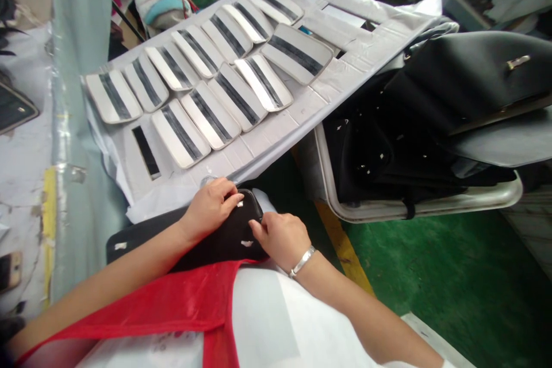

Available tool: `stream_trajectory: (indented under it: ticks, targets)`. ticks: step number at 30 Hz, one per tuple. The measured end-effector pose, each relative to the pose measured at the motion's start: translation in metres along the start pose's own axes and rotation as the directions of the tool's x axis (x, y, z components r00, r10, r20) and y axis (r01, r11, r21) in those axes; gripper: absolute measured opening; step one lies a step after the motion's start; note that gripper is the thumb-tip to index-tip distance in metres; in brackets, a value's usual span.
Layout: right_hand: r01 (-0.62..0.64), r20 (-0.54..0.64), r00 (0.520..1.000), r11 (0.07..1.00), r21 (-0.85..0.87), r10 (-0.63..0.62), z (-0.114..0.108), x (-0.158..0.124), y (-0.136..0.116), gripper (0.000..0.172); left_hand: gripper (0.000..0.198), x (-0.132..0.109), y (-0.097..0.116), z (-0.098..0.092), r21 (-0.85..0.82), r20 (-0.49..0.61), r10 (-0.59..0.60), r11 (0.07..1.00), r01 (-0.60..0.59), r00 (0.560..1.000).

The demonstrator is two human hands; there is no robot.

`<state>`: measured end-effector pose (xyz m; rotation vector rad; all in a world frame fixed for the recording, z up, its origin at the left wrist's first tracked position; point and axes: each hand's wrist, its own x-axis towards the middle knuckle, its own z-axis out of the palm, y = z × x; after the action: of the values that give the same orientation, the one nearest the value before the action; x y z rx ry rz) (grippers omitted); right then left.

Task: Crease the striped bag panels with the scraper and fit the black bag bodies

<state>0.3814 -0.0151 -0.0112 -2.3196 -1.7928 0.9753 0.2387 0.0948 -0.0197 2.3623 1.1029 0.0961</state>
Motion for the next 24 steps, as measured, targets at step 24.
stream_trajectory:
  ticks: [24]
  targets:
    - [-0.023,0.038,0.999,0.958,0.286,0.012,0.017,-0.025,0.017,0.039,0.020,0.002,0.001,0.001,-0.077,0.024,-0.041,0.996,0.043,0.999]
